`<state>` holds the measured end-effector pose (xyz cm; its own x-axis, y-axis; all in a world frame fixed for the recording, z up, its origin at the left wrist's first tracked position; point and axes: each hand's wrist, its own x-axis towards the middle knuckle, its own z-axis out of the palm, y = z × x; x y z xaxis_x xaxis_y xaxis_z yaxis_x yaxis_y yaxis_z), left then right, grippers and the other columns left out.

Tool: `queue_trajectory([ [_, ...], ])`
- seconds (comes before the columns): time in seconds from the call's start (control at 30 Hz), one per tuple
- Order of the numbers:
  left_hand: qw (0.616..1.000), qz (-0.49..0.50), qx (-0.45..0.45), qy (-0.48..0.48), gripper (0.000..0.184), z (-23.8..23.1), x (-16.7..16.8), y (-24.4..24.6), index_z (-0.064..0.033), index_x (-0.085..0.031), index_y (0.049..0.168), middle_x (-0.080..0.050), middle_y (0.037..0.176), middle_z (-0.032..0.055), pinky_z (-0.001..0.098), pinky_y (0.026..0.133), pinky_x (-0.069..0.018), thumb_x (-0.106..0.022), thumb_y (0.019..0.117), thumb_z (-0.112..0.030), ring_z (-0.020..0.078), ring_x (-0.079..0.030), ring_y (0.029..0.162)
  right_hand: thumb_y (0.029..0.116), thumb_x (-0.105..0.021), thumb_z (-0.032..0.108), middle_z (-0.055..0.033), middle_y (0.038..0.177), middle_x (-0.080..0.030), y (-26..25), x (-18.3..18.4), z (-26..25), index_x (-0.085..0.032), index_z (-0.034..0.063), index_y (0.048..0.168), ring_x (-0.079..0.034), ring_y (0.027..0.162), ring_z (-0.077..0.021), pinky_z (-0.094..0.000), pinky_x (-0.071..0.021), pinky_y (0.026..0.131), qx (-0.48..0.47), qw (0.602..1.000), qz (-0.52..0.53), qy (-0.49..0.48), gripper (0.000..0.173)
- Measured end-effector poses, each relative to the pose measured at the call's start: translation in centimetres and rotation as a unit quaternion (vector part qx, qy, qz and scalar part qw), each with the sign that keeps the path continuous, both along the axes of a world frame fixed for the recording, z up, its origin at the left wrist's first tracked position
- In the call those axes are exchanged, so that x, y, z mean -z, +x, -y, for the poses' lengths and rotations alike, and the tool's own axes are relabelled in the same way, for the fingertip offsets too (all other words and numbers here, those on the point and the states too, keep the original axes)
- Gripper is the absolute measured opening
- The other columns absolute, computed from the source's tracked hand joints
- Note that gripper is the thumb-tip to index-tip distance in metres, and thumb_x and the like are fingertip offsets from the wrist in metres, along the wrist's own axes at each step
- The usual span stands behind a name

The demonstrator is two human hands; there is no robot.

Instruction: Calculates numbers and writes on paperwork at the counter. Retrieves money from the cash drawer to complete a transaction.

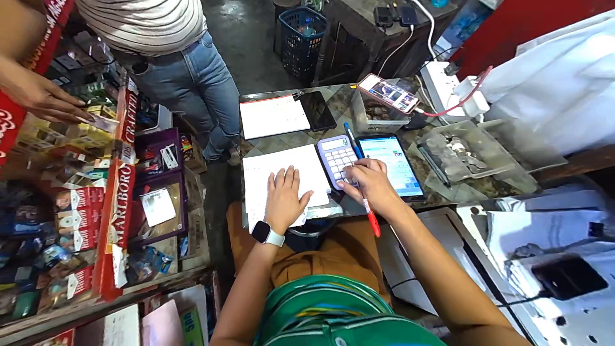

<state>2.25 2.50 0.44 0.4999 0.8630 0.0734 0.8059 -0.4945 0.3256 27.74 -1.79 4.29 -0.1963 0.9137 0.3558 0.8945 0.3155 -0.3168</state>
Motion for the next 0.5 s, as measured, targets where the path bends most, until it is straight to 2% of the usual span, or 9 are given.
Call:
queue_trajectory([
  [0.1,1.000,0.009,0.001,0.001,0.074,0.0,-0.1,-0.1,-0.0033,-0.047,0.152,-0.042,0.161,0.0158,0.0632,0.122,-0.0194,-0.039,0.1040,-0.059,0.0384,-0.034,0.151,0.1015,-0.056,0.043,-0.0188,0.101,-0.072,0.1,-0.7,1.1,-0.069,-0.0008,0.100,-0.069,0.104,-0.0381,-0.0627,-0.0406,0.104,0.016,1.000,0.001,0.021,0.046],
  [0.2,1.000,0.011,0.002,0.002,0.074,0.0,0.0,-0.1,-0.0033,-0.047,0.152,-0.041,0.161,0.0159,0.0636,0.122,-0.0193,-0.040,0.1037,-0.059,0.0387,-0.034,0.151,0.1013,-0.058,0.041,-0.0228,0.112,-0.071,0.4,-0.1,2.0,-0.068,-0.0028,0.104,-0.069,0.108,-0.0385,-0.0610,-0.0438,0.105,0.033,0.999,-0.014,0.007,0.045],
  [0.3,1.000,0.011,0.002,0.008,0.074,0.0,0.1,0.0,-0.0030,-0.048,0.151,-0.042,0.160,0.0165,0.0637,0.121,-0.0200,-0.040,0.1037,-0.059,0.0391,-0.034,0.150,0.1017,-0.058,0.041,-0.0228,0.117,-0.070,0.4,0.3,2.4,-0.068,-0.0019,0.105,-0.068,0.113,-0.0385,-0.0607,-0.0432,0.106,0.040,0.999,-0.030,0.003,0.044],
  [0.5,1.000,0.011,0.000,0.015,0.074,0.1,0.2,-0.1,-0.0031,-0.049,0.151,-0.042,0.160,0.0163,0.0637,0.121,-0.0205,-0.039,0.1036,-0.060,0.0391,-0.035,0.150,0.1017,-0.057,0.040,-0.0214,0.109,-0.072,0.2,0.3,2.3,-0.069,-0.0026,0.104,-0.070,0.105,-0.0370,-0.0602,-0.0453,0.103,0.042,0.999,-0.024,0.016,0.044],
])
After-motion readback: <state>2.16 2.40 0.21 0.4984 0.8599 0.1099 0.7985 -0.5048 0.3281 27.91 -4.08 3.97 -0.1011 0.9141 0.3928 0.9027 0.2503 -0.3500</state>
